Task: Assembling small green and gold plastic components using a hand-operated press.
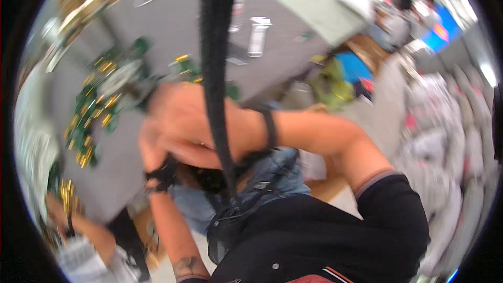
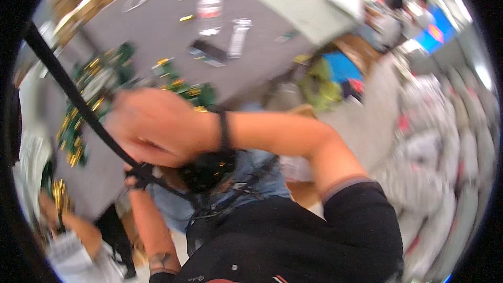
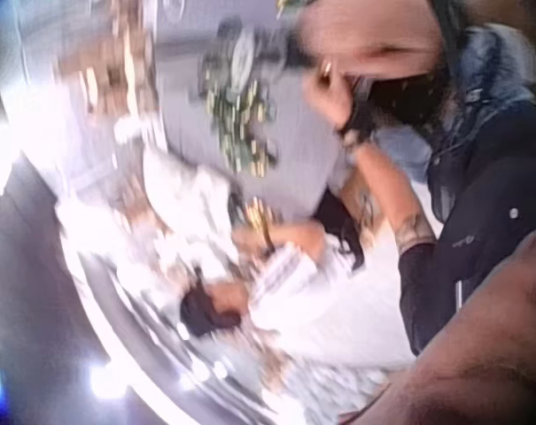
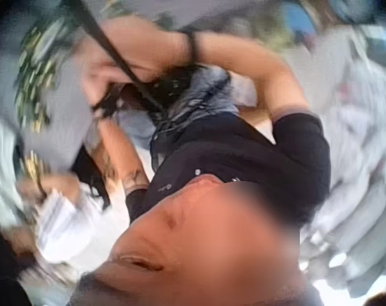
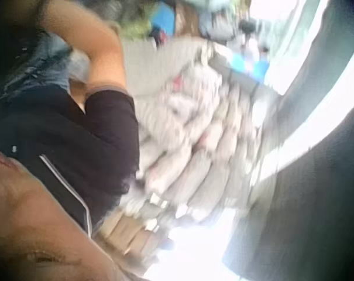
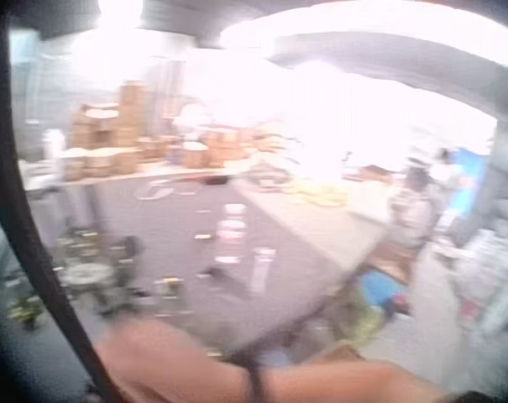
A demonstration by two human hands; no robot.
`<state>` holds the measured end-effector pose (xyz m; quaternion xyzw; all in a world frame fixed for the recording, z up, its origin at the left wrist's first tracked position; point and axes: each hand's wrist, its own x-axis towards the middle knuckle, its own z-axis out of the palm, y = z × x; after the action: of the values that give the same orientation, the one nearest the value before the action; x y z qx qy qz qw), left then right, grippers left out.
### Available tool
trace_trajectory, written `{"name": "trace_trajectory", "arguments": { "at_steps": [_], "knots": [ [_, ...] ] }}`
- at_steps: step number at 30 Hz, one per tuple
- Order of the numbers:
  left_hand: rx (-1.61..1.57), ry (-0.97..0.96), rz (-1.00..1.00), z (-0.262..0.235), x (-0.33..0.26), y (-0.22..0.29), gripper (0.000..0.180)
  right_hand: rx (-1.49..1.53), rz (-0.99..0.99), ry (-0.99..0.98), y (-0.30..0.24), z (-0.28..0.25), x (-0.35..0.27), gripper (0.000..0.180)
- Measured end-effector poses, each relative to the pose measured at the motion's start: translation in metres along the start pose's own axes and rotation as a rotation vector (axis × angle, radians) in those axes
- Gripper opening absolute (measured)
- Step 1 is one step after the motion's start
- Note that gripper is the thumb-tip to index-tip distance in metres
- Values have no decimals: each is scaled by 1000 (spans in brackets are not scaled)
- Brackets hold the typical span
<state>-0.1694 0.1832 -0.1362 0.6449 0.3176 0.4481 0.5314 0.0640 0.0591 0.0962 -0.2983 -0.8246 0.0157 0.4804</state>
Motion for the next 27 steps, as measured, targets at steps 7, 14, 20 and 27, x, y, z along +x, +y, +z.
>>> {"name": "trace_trajectory", "arguments": {
  "at_steps": [7, 14, 20, 27],
  "knots": [
    [500, -134, 43, 39, 33, 39, 27, 85, 623, 246, 117, -52, 124, 26],
    [538, -106, 3, 35, 26, 40, 24, 44, 604, 368, 127, -30, 117, 31],
    [762, 152, 106, 29, 20, 49, 23, 61, 569, 292, 114, -37, 119, 32],
    [525, -198, -25, 66, -86, 112, 29, 59, 505, 319, 134, -28, 122, 30]
  ]
}}
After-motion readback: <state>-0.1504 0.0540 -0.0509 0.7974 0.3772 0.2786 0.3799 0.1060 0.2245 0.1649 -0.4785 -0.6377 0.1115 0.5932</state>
